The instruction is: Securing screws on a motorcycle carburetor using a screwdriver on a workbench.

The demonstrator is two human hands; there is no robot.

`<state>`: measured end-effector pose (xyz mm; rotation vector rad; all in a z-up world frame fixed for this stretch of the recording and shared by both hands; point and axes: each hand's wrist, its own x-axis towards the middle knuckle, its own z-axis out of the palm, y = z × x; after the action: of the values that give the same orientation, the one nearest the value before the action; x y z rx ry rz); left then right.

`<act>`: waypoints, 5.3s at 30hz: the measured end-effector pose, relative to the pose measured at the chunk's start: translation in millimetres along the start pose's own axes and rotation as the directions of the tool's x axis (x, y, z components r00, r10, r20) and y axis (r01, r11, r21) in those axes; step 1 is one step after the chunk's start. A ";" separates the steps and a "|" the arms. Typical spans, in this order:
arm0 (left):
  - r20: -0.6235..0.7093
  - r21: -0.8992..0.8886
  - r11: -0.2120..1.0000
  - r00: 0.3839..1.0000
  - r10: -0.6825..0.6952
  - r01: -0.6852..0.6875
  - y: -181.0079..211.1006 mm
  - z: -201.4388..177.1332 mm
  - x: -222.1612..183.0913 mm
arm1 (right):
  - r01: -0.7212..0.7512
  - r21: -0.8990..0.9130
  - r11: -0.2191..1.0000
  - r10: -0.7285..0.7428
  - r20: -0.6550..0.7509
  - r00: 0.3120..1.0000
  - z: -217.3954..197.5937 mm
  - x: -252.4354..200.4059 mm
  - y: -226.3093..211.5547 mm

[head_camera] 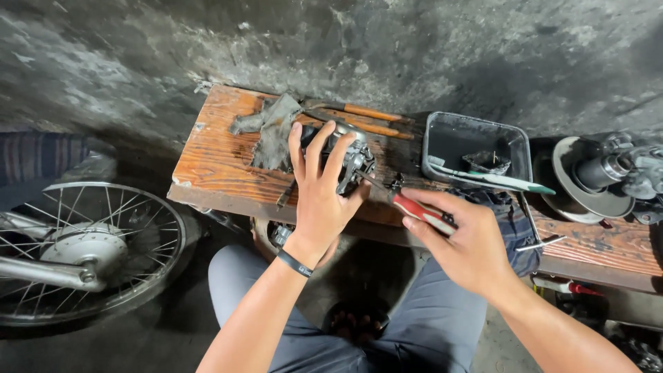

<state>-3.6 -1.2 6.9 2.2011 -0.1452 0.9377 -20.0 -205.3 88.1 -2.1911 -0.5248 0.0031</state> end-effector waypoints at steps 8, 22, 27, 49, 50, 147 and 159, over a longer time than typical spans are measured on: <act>-0.025 -0.031 0.997 0.997 0.071 -0.071 -6.5 2.6 0.1 | 0.112 0.108 0.988 -0.103 -0.080 0.991 4.9 -1.4 13.8; -0.022 0.021 0.996 0.996 0.083 -0.083 -5.4 0.3 0.0 | 0.497 -0.842 0.211 -0.803 0.141 0.579 -0.9 1.7 20.8; -0.025 0.025 0.997 0.997 0.078 -0.077 -6.9 2.0 1.0 | 0.483 -0.850 0.210 -0.829 0.107 0.549 0.9 5.9 25.3; -0.040 -0.004 0.998 0.997 0.062 -0.062 -6.6 3.9 1.3 | 0.334 -0.470 0.817 -0.460 -0.183 0.869 14.7 1.5 21.4; -0.045 -0.002 0.998 0.997 0.069 -0.069 -7.1 3.9 2.4 | 0.315 -0.431 0.846 -0.426 -0.189 0.885 14.1 1.8 20.4; 0.126 -0.133 0.985 0.987 -0.095 0.112 19.5 -51.3 -8.4 | 0.385 0.044 0.922 -0.364 -0.240 0.900 53.7 -29.1 36.8; 0.012 0.039 0.999 1.000 -0.023 0.023 36.1 -32.1 -34.7 | 0.297 0.276 0.914 -0.203 -0.322 0.925 80.4 -9.5 5.2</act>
<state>-60.6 -12.1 19.9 2.2398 -0.1085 0.9215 -41.4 -151.0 31.8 -1.7538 -0.5929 -0.3429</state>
